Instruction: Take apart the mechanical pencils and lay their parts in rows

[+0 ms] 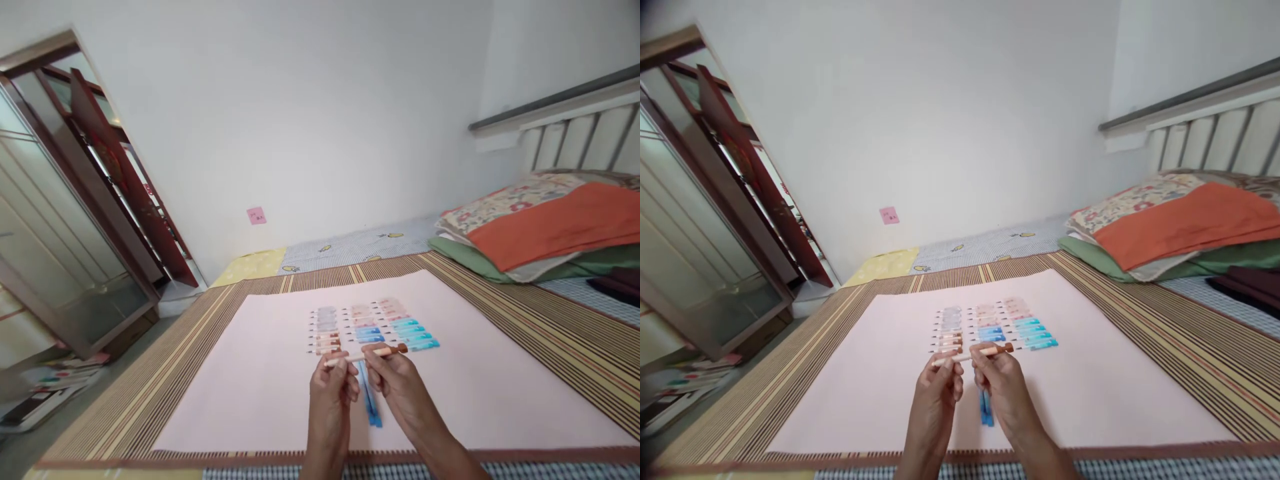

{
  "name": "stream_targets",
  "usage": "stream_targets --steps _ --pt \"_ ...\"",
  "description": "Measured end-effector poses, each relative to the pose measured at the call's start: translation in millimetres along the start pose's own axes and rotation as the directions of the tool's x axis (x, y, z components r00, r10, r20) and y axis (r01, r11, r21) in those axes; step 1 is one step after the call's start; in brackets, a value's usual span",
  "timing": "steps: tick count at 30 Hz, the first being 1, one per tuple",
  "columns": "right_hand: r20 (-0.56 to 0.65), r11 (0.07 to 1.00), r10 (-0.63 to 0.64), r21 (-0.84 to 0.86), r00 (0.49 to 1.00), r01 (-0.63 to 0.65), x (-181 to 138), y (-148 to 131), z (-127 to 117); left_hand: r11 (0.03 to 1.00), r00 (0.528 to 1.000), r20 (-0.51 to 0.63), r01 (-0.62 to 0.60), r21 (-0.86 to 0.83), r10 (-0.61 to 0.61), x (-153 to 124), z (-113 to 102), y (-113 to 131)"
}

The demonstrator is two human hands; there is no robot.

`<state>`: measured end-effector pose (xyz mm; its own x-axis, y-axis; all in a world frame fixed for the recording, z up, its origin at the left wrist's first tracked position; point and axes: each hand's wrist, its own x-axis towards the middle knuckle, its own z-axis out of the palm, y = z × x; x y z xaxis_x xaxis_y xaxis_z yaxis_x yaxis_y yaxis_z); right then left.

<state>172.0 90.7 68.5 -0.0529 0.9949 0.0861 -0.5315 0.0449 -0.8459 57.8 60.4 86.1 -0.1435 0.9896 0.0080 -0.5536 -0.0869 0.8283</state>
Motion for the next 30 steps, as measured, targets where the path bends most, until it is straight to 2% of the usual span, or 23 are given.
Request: stream_targets --steps 5,8,10,13,20,24,30 --pt "0.079 1.0 0.001 0.029 0.997 -0.003 44.1 13.9 10.1 0.999 0.985 -0.171 0.024 0.038 -0.017 53.1 -10.6 -12.6" --pt "0.074 0.999 0.043 0.027 0.996 -0.046 63.7 27.1 9.5 0.998 0.984 -0.18 0.0 -0.07 -0.012 68.7 -19.1 -19.3" --pt "0.045 0.997 0.063 0.034 0.997 -0.064 74.3 37.0 8.0 0.988 0.989 -0.145 -0.038 -0.152 0.016 74.4 -25.4 -22.4" --pt "0.032 0.992 0.106 0.07 0.994 -0.108 86.1 50.9 6.6 0.986 0.992 -0.119 -0.058 -0.157 0.039 82.2 -36.3 -26.5" --pt "0.033 0.983 0.15 0.102 0.988 -0.153 99.3 64.8 4.2 0.988 0.936 -0.352 -0.072 -0.138 0.019 103.9 -55.1 -35.9" --pt "-0.011 0.979 0.141 0.15 0.99 -0.138 100.8 61.9 0.3 0.974 0.914 -0.404 -0.056 -0.219 -0.038 109.2 -58.2 -41.5" --pt "-0.082 0.95 0.18 0.272 0.98 -0.152 101.7 64.4 -5.1 0.944 0.901 -0.418 -0.027 -0.329 -0.12 109.4 -63.4 -43.2"
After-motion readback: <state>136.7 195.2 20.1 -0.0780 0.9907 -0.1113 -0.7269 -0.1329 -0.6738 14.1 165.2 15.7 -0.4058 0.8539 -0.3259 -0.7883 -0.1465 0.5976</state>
